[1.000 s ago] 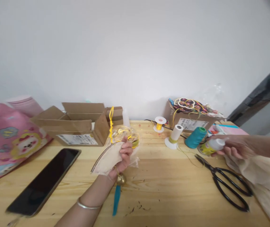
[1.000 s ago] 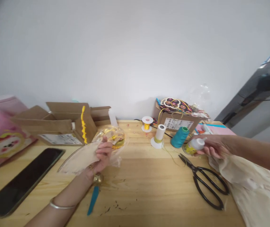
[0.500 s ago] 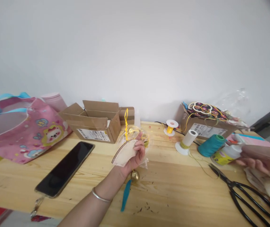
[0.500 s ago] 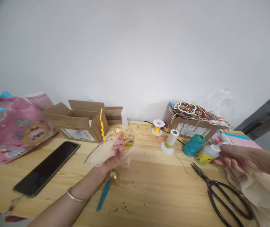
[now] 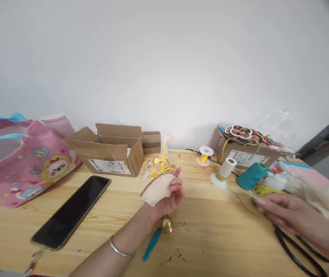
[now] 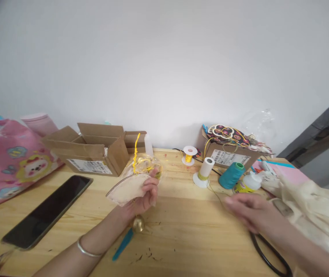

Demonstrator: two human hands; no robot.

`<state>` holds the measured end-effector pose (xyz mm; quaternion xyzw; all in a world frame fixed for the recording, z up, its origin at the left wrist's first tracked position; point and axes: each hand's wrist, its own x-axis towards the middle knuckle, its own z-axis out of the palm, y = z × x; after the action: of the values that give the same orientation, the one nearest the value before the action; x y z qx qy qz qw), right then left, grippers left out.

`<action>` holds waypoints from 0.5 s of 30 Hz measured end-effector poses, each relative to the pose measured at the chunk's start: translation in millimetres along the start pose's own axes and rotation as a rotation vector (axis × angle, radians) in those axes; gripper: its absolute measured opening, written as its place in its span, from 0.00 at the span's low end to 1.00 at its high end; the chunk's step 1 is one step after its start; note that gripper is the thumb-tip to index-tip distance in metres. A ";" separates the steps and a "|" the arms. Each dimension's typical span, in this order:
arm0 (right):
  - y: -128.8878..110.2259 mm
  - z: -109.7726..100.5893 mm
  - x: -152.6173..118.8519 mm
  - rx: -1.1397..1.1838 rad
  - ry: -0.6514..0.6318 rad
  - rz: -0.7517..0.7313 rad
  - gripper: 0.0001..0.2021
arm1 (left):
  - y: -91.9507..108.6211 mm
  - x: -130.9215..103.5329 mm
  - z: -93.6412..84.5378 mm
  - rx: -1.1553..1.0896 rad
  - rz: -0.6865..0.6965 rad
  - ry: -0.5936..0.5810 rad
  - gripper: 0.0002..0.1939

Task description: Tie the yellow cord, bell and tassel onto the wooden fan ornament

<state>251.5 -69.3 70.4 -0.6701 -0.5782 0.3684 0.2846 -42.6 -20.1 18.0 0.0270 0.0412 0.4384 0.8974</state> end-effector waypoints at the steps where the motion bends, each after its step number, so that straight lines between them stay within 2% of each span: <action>1: -16.6 20.1 1.0 0.039 -0.070 -0.112 0.16 | -1.6 0.2 0.7 0.016 -0.008 0.006 0.18; 2: -32.7 39.8 4.3 0.067 -0.094 -0.232 0.14 | -2.9 0.4 1.0 0.034 -0.015 0.013 0.18; 4: -61.6 75.3 15.7 0.151 0.007 -0.483 0.11 | -4.0 1.3 0.0 0.067 -0.014 0.027 0.17; 6: -83.7 103.7 29.8 0.254 0.040 -0.641 0.08 | -3.3 2.3 -3.1 0.094 0.014 0.040 0.16; 10: -105.1 140.5 50.7 0.352 -0.028 -0.756 0.09 | 0.2 3.3 -11.7 0.133 0.076 0.077 0.15; 15: -108.2 158.1 54.5 0.382 -0.014 -0.729 0.02 | 1.9 2.1 -15.1 0.078 0.054 0.041 0.13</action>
<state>63.5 -4.3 59.2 -0.3541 -0.7009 0.3485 0.5118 -44.3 -17.1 3.0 0.0542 0.0759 0.4611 0.8825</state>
